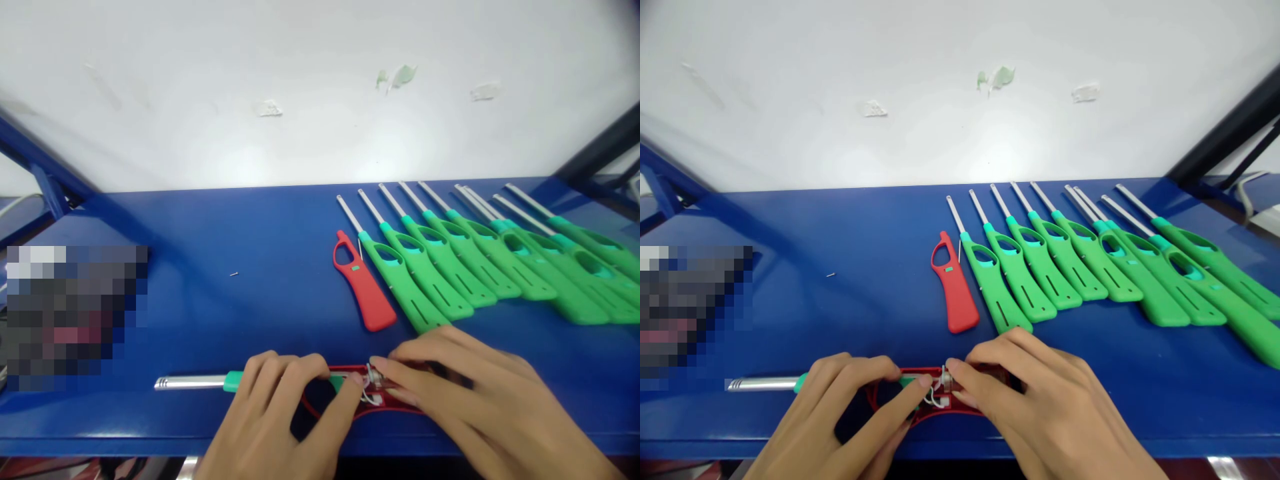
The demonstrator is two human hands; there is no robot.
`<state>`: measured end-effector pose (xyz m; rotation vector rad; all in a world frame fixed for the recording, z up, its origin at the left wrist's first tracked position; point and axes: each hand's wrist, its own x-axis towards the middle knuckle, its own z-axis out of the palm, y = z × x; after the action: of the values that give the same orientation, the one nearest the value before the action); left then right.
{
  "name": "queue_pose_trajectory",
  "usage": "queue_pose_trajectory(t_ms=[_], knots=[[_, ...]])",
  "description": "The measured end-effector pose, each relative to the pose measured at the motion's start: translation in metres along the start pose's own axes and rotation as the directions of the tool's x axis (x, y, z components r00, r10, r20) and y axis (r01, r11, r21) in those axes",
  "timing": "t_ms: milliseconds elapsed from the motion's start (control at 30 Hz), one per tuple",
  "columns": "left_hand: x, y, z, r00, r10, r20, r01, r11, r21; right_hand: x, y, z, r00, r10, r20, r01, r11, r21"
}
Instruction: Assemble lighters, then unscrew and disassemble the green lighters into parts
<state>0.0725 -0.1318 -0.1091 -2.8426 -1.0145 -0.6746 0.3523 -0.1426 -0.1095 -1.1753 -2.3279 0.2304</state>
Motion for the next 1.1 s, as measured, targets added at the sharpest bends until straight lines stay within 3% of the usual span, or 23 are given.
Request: queue_pose_trajectory(t_ms=[167,333,467,1100], knots=[[0.0001,0.0006,0.0000,1.000,-0.009,-0.002,0.009,1.000,-0.016,0.0028,0.0042,0.0004,0.998,-0.031,-0.059,0.029,0.999,-0.026],[0.0024,-0.0003,0.0008,1.000,-0.010,-0.007,0.010,1.000,-0.017,0.0052,0.0057,-0.0023,0.994,-0.107,-0.023,0.105,0.992,-0.071],[0.0006,-0.0006,0.0003,1.000,-0.005,-0.009,0.005,1.000,-0.017,0.0037,0.0016,-0.0004,0.998,-0.026,-0.051,0.025,0.999,-0.024],[0.0044,-0.0030,-0.0017,0.999,0.034,-0.021,-0.032,0.997,0.066,0.0015,-0.0012,-0.0020,0.999,0.014,-0.035,-0.014,1.000,0.009]])
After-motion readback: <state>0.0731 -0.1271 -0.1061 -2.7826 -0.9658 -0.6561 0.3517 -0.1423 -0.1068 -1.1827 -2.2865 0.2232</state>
